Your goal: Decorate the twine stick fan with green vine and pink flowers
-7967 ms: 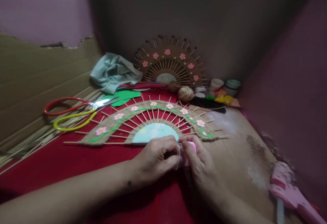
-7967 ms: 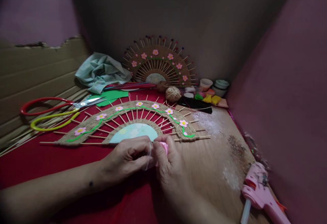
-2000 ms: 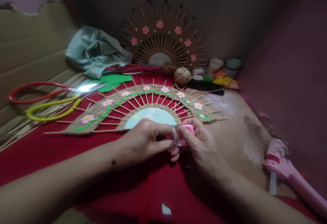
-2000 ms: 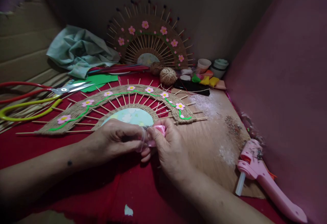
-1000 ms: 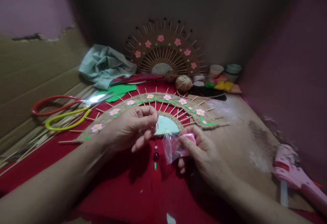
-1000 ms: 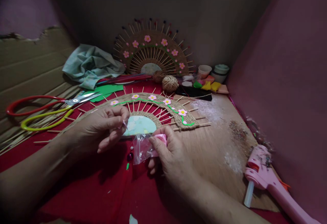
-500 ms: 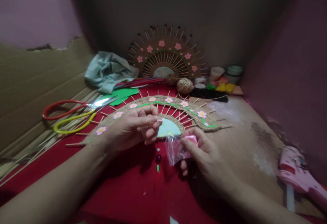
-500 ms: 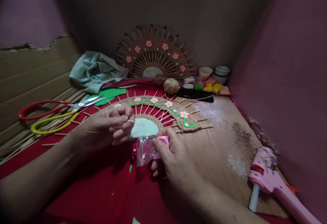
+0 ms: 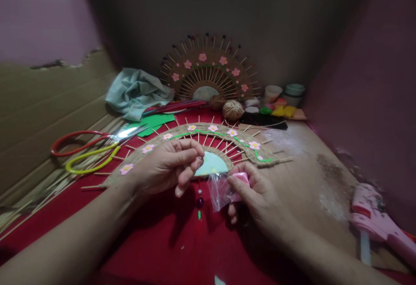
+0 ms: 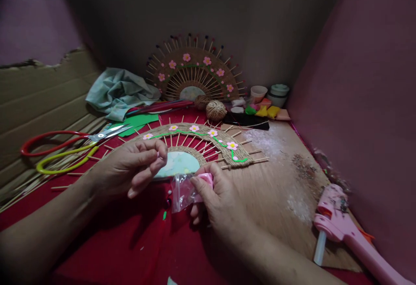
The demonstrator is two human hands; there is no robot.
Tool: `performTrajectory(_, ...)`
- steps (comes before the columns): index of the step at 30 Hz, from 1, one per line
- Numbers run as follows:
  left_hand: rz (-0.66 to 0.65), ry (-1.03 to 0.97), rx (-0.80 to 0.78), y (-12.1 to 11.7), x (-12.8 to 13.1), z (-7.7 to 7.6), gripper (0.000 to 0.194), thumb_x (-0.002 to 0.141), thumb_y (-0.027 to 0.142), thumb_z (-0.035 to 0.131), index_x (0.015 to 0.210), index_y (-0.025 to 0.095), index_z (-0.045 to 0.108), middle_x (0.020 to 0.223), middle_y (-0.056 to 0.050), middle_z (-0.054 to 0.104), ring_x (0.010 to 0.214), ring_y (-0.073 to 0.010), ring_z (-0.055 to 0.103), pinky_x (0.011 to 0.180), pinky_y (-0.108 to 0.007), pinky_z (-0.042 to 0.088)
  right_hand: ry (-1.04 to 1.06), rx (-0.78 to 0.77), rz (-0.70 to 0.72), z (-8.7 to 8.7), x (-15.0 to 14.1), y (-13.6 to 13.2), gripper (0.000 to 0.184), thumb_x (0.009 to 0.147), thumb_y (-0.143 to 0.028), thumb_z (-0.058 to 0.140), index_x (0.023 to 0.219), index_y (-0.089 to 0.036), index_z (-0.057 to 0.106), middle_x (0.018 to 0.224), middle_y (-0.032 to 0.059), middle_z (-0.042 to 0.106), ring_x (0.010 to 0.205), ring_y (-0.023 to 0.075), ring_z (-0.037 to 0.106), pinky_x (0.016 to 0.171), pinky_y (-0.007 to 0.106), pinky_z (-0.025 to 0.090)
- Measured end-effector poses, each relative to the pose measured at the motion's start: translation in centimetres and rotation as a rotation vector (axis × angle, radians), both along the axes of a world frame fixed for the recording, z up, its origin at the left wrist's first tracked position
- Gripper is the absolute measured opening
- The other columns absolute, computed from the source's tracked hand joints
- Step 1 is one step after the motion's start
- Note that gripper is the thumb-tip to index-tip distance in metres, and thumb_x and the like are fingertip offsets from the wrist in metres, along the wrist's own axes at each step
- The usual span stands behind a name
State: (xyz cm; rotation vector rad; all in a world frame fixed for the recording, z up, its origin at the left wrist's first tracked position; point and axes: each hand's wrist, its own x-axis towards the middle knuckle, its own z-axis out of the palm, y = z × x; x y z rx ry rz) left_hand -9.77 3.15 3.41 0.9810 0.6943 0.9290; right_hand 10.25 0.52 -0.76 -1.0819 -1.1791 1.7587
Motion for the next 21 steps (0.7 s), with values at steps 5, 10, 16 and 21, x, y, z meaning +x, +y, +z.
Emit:
performTrajectory(5, -0.002, -0.021, 0.025, 0.4, -0.4, -0.87, 0.011, 0.078, 0.024, 0.069, 0.078, 0.016, 0.061, 0.05, 0.003, 0.06, 0.026, -0.0056, 0.045, 0.024, -0.012, 0.039, 0.001, -0.005, -0.007, 0.07, -0.01, 0.0, 0.029, 0.08, -0.049, 0.057, 0.084, -0.023, 0.044, 0.042, -0.0053, 0.056, 0.032, 0.0079, 0.049, 0.03, 0.013, 0.034)
performTrajectory(10, 0.025, -0.029, 0.055, 0.63, -0.13, -0.99, 0.01, 0.076, 0.021, 0.07, 0.077, 0.015, 0.063, 0.052, 0.002, 0.06, 0.032, -0.0072, 0.051, 0.027, -0.013, 0.043, 0.01, 0.022, 0.004, 0.08, 0.04, -0.01, 0.027, 0.081, -0.047, 0.056, 0.084, -0.023, 0.044, 0.043, -0.0065, 0.055, 0.033, 0.0079, 0.048, 0.032, 0.015, 0.037)
performTrajectory(16, 0.035, 0.016, -0.007, 0.35, 0.3, -0.16, 0.005, 0.082, 0.013, 0.062, 0.087, 0.014, 0.063, 0.063, 0.0, 0.064, 0.041, -0.0072, 0.057, 0.034, -0.014, 0.05, 0.033, 0.023, 0.012, -0.1, -0.06, 0.09, 0.027, 0.08, -0.046, 0.057, 0.084, -0.023, 0.044, 0.043, -0.0077, 0.053, 0.033, 0.0081, 0.048, 0.033, 0.016, 0.038)
performTrajectory(21, 0.022, 0.079, -0.031, 0.18, 0.12, -0.33, 0.011, 0.084, 0.021, 0.061, 0.09, 0.013, 0.066, 0.063, -0.001, 0.064, 0.04, -0.0082, 0.057, 0.032, -0.014, 0.049, 0.025, 0.076, 0.038, -0.15, -0.08, 0.09, 0.024, 0.081, -0.044, 0.055, 0.084, -0.023, 0.044, 0.042, -0.0092, 0.05, 0.032, 0.0071, 0.044, 0.032, 0.016, 0.036)
